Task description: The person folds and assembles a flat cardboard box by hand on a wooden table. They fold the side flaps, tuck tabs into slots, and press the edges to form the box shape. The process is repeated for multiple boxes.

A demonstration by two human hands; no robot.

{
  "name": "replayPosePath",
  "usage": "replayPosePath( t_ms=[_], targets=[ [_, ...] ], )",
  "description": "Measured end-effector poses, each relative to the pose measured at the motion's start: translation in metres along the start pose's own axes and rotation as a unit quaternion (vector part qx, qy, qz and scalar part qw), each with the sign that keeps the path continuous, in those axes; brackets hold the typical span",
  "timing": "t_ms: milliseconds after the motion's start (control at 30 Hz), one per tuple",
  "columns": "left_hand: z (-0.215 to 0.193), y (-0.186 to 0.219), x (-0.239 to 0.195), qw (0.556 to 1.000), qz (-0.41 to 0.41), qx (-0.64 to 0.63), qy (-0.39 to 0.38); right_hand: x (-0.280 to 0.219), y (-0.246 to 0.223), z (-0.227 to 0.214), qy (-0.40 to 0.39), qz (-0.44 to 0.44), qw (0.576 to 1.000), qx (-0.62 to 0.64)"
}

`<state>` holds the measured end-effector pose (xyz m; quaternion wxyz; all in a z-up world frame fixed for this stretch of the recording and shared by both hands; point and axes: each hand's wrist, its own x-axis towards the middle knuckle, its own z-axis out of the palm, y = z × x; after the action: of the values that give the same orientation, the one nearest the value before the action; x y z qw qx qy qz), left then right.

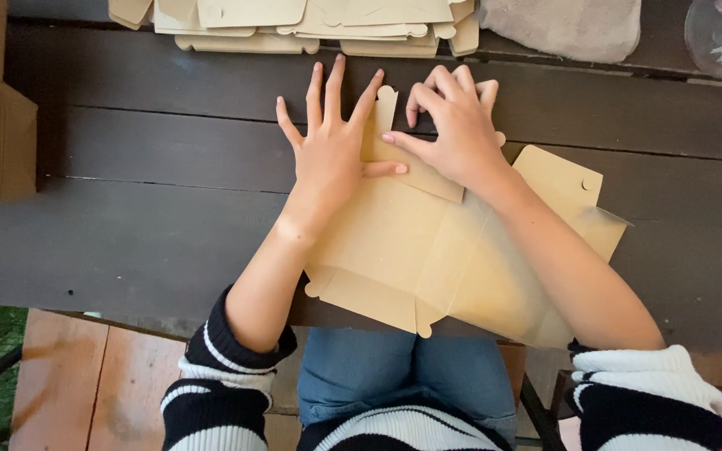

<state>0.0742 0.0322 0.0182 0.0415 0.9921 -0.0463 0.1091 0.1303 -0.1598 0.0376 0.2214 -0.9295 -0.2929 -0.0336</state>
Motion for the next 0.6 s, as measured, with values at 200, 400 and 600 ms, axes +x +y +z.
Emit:
replayPosePath(
  t_ms=[200, 400, 600],
  targets=[
    [-0.005, 0.001, 0.002, 0.999, -0.011, -0.032, -0.03, -0.018, 0.01, -0.016, 0.027, -0.002, 1.0, -0.015],
    [-0.01, 0.002, 0.005, 0.995, -0.018, -0.062, -0.078, -0.044, 0.024, -0.034, 0.008, 0.012, 1.0, 0.015],
    [-0.025, 0.003, 0.005, 0.985, -0.024, -0.126, -0.113, -0.051, 0.039, -0.047, -0.046, 0.016, 0.997, 0.059]
  ],
)
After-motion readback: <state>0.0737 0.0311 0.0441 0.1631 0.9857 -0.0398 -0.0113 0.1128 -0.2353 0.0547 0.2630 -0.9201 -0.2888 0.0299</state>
